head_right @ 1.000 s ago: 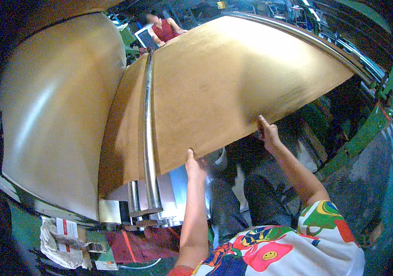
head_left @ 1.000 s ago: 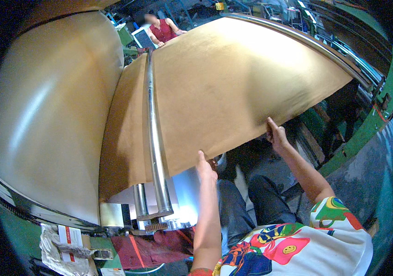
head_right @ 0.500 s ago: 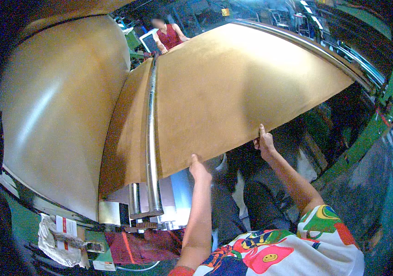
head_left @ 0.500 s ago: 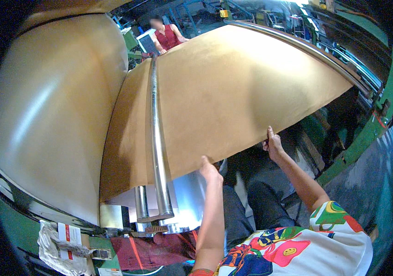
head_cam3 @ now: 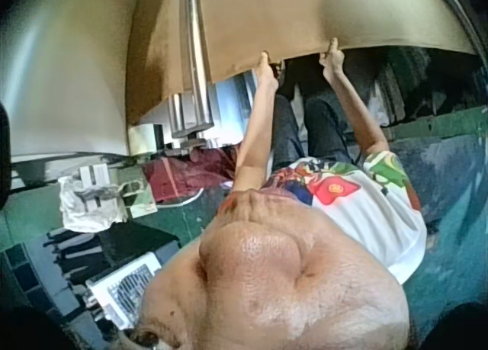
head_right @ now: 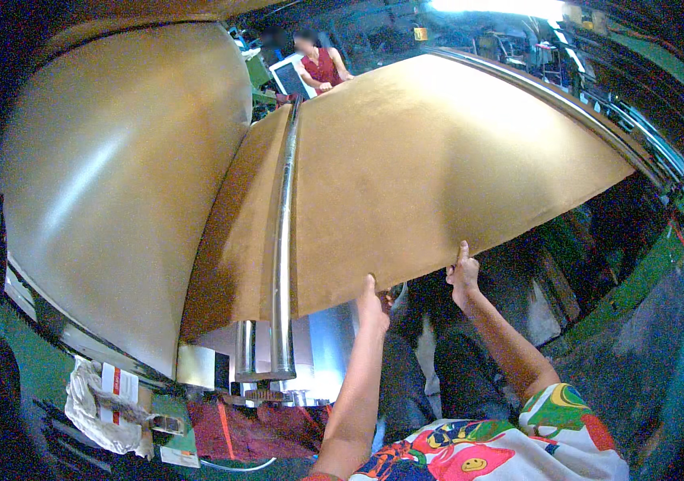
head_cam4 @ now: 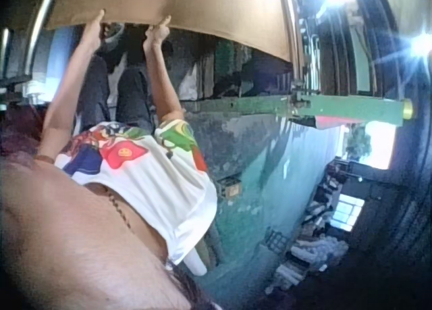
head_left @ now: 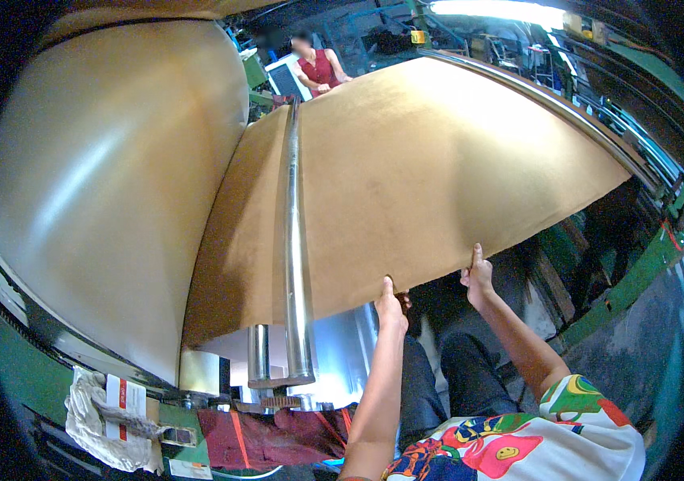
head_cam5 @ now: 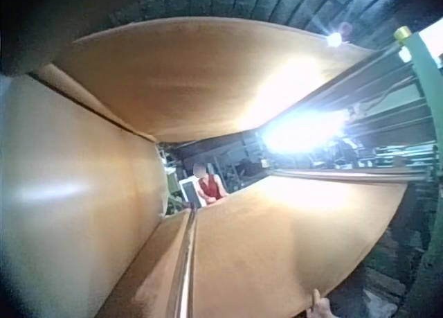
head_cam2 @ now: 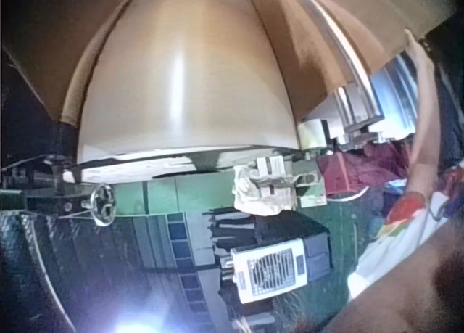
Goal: The person feeds a large sheet of brown paper into a machine with rollers, using both hands to guide and align the material. The person repeatedly adjusts the paper's position to ensure smooth feeding through the rollers.
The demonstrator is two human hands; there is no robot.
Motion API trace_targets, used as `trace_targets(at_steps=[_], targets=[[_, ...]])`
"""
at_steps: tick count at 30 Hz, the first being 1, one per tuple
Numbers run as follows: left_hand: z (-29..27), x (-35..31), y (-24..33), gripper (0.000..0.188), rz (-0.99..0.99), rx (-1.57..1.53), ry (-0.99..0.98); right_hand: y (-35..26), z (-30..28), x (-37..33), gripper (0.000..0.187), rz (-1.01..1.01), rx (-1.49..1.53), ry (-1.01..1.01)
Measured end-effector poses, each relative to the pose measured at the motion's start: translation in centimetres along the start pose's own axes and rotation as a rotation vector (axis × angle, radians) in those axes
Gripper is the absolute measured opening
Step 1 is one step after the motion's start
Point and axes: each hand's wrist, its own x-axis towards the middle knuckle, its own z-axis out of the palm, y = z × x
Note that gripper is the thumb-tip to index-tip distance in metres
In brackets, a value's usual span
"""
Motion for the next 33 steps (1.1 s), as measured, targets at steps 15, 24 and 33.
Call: trace_targets(at_steps=[15,24,33], targets=[[-2.3,2.1,-0.6,0.033,0.123,-0.105,0.042,6.7,6.8,-5.6,0.039,0.178,-0.255,-0.344],[-5.1,2.6,2.5,0.043,0.228,-0.213,0.164,7.8,7.8,-6.0,0.05,0.129,-0.361,-0.512],[-10.1,2.0,5.0,0.045,0.338,-0.12,0.289,9.0,8.3,-6.6,0.046,0.194,-0.344,-0.504]])
